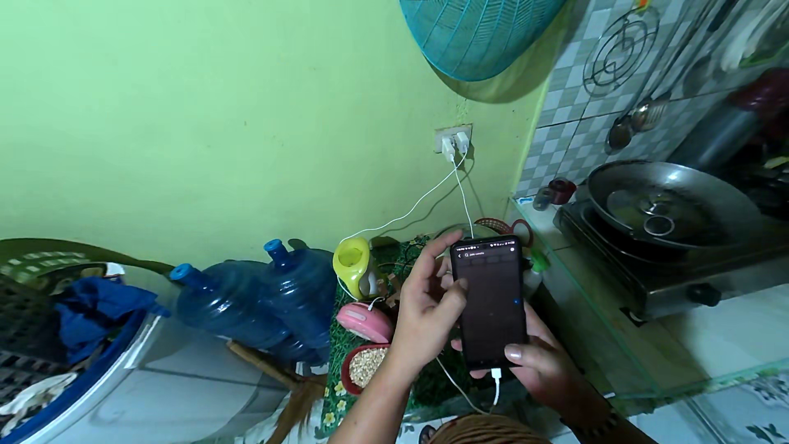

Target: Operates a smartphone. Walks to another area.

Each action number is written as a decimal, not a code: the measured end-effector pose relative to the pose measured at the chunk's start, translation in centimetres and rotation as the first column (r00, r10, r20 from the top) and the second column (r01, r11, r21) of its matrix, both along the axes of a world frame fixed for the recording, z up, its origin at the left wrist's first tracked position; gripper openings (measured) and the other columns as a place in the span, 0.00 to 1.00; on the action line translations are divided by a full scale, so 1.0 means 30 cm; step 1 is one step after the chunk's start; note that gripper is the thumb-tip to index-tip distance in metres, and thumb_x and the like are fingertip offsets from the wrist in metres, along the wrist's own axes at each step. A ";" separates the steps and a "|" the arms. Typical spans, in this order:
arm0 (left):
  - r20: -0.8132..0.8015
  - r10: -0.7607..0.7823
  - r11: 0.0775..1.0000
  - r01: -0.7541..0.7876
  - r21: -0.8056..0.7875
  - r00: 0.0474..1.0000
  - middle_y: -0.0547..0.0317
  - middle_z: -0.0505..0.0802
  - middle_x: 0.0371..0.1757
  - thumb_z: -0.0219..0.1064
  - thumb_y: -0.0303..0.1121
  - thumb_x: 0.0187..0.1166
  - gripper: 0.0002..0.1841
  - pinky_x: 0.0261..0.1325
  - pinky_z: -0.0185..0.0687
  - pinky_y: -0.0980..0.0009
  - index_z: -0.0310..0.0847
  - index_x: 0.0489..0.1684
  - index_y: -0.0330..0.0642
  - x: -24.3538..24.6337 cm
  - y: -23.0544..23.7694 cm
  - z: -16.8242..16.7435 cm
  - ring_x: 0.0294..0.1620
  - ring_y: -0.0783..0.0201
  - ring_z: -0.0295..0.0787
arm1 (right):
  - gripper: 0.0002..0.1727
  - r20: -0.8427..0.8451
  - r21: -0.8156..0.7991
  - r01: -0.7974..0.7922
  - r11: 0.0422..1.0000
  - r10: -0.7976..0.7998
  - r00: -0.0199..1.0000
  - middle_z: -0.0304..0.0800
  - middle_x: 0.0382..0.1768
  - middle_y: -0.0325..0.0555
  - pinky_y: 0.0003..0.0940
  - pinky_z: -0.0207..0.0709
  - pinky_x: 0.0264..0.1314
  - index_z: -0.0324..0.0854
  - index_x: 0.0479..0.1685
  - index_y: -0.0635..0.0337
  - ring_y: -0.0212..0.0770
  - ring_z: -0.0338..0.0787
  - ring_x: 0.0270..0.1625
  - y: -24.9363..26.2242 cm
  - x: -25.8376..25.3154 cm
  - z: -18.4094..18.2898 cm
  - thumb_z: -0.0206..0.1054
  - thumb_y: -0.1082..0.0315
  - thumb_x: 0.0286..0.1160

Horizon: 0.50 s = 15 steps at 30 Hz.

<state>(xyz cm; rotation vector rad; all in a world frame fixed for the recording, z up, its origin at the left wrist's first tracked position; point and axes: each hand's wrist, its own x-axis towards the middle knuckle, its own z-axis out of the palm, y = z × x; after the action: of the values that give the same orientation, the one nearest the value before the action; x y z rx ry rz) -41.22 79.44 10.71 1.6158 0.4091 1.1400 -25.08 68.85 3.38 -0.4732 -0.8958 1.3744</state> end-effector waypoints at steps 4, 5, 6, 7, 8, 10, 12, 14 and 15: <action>0.012 -0.025 1.000 0.025 -0.004 1.000 0.48 0.91 0.61 0.59 0.21 0.79 0.30 0.57 0.90 0.67 0.64 0.84 0.38 0.000 -0.003 0.001 0.55 0.62 0.92 | 0.38 0.005 0.011 -0.004 1.000 0.004 1.000 0.83 0.70 0.59 0.58 0.93 0.46 0.56 0.85 0.50 0.65 0.89 0.66 -0.001 -0.001 0.000 0.62 0.76 0.71; 0.014 -0.028 1.000 0.028 -0.003 1.000 0.47 0.90 0.62 0.59 0.21 0.79 0.30 0.57 0.90 0.67 0.64 0.85 0.38 0.000 -0.004 0.000 0.55 0.62 0.92 | 0.38 0.006 0.013 -0.004 1.000 0.004 1.000 0.83 0.71 0.59 0.58 0.93 0.46 0.56 0.85 0.49 0.66 0.89 0.66 -0.002 -0.001 0.000 0.62 0.76 0.71; 0.016 -0.033 0.999 0.033 -0.003 0.999 0.47 0.90 0.62 0.59 0.21 0.79 0.30 0.57 0.91 0.67 0.63 0.85 0.38 0.000 -0.004 -0.001 0.55 0.61 0.92 | 0.38 0.007 0.014 -0.005 1.000 0.005 1.000 0.83 0.71 0.59 0.58 0.93 0.47 0.56 0.85 0.49 0.66 0.89 0.66 -0.003 -0.001 -0.001 0.62 0.76 0.71; 0.018 -0.039 0.999 0.040 -0.002 0.999 0.46 0.90 0.63 0.59 0.21 0.79 0.31 0.58 0.91 0.66 0.62 0.86 0.38 0.000 -0.005 -0.002 0.56 0.61 0.92 | 0.39 0.008 0.014 -0.005 1.000 0.005 1.000 0.83 0.71 0.59 0.58 0.93 0.47 0.55 0.86 0.49 0.66 0.89 0.66 -0.004 -0.001 -0.001 0.62 0.77 0.71; 0.020 -0.048 0.999 0.048 -0.001 0.999 0.46 0.90 0.63 0.59 0.21 0.79 0.31 0.59 0.91 0.66 0.61 0.86 0.39 0.000 -0.006 -0.003 0.56 0.60 0.92 | 0.39 0.006 0.014 -0.005 1.000 0.005 1.000 0.83 0.71 0.59 0.59 0.93 0.47 0.55 0.86 0.49 0.66 0.89 0.67 -0.005 -0.001 -0.002 0.62 0.77 0.71; 0.021 -0.060 0.998 0.060 0.002 0.998 0.46 0.89 0.64 0.59 0.21 0.79 0.32 0.59 0.90 0.66 0.60 0.87 0.39 0.000 -0.008 -0.003 0.57 0.60 0.92 | 0.39 0.011 0.007 0.000 1.000 0.000 1.000 0.83 0.71 0.58 0.58 0.93 0.47 0.55 0.86 0.48 0.65 0.89 0.67 -0.008 -0.001 0.002 0.62 0.77 0.70; 0.022 -0.066 0.998 0.066 0.004 0.998 0.46 0.89 0.64 0.59 0.21 0.79 0.32 0.58 0.90 0.66 0.60 0.87 0.40 0.000 -0.009 -0.005 0.57 0.60 0.92 | 0.40 0.016 0.007 0.001 1.000 -0.001 1.000 0.83 0.71 0.58 0.58 0.93 0.47 0.54 0.86 0.49 0.65 0.89 0.66 -0.010 -0.001 0.005 0.62 0.77 0.70; 0.023 -0.068 0.998 0.068 0.003 0.997 0.46 0.89 0.64 0.59 0.21 0.79 0.32 0.58 0.91 0.66 0.60 0.87 0.40 0.000 -0.009 -0.005 0.56 0.60 0.92 | 0.40 0.015 0.010 0.001 1.000 -0.001 1.000 0.82 0.71 0.59 0.59 0.93 0.47 0.54 0.86 0.49 0.66 0.89 0.66 -0.010 -0.001 0.005 0.62 0.77 0.70; 0.021 -0.067 0.998 0.067 0.002 0.998 0.46 0.89 0.64 0.59 0.21 0.79 0.32 0.58 0.91 0.66 0.60 0.88 0.40 0.000 -0.010 -0.004 0.56 0.60 0.92 | 0.40 0.015 0.010 0.003 1.000 -0.003 1.000 0.83 0.71 0.59 0.58 0.93 0.47 0.54 0.86 0.49 0.65 0.89 0.66 -0.010 -0.002 0.005 0.62 0.77 0.70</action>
<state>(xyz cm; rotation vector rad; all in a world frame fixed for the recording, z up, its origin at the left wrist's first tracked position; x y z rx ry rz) -41.21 79.15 10.60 1.6056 0.3385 1.1056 -25.12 68.56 3.55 -0.4779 -0.9140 1.3645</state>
